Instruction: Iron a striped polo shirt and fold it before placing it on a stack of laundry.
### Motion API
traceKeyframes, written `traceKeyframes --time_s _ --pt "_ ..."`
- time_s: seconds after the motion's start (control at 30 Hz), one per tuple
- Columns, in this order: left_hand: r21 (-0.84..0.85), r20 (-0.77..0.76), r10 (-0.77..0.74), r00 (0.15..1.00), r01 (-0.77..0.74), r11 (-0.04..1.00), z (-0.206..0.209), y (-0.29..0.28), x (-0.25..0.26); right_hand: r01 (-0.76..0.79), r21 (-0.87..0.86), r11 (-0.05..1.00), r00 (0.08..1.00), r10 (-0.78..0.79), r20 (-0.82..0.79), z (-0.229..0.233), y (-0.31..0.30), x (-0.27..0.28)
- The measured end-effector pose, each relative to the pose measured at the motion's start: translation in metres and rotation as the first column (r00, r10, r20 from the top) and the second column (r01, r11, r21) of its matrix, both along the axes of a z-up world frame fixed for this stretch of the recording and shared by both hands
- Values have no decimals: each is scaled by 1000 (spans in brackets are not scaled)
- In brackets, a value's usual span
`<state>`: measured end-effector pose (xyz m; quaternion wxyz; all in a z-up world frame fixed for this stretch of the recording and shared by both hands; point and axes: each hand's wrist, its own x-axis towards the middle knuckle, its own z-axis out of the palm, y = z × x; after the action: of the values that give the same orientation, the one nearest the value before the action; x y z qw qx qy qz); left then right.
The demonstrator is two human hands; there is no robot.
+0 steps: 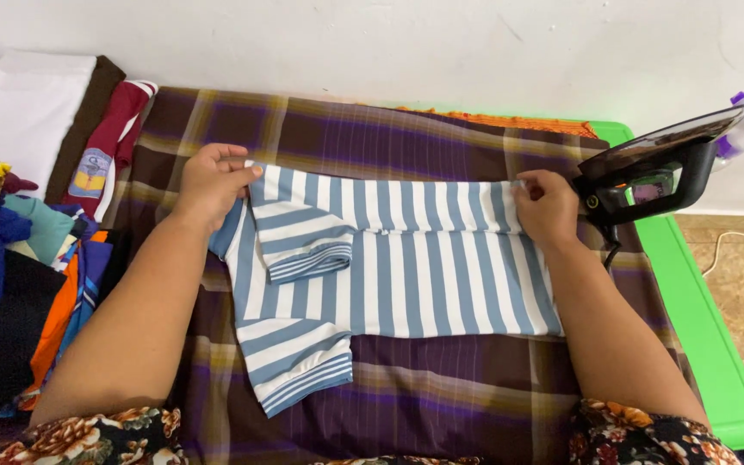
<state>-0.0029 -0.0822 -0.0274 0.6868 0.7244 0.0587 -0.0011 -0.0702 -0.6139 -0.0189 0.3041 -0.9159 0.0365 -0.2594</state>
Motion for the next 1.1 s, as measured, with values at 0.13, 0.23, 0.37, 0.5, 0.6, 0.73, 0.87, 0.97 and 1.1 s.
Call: traceKeyframes --time_s 0.13,0.23,0.37,0.5,0.6,0.73,0.87,0.97,1.1 --pt "93 162 46 986 -62 994 -11 0 -1 27 113 993 1000 -26 -8 -8 -8 2" --pt "466 76 33 997 -65 883 26 -17 -31 51 -201 978 993 -28 114 16 9 -16" --pt "686 642 -170 747 -461 563 25 -45 -56 -52 -453 890 980 133 149 25 45 -29" --pt "939 162 -537 828 38 342 -6 -67 -49 -428 -477 767 893 280 -352 21 63 -30" --pt "965 -190 -525 830 256 55 40 -71 -68 -468 -466 751 811 156 -563 23 48 -29" --pt "888 -448 -371 814 453 -78 80 -66 -93 -384 -535 752 795 -25 -606 22 3 -39" --pt "908 -394 -521 757 409 -92 122 -75 -144 -355 -555 753 801 -61 -596 87 31 -86" --pt "756 -563 -597 572 648 -91 150 -95 -196 -487 -247 838 625 137 -768 132 77 -127" --pt "608 -746 -587 314 680 -409 116 -96 -208 -675 -278 684 363 -20 -931 125 107 -135"
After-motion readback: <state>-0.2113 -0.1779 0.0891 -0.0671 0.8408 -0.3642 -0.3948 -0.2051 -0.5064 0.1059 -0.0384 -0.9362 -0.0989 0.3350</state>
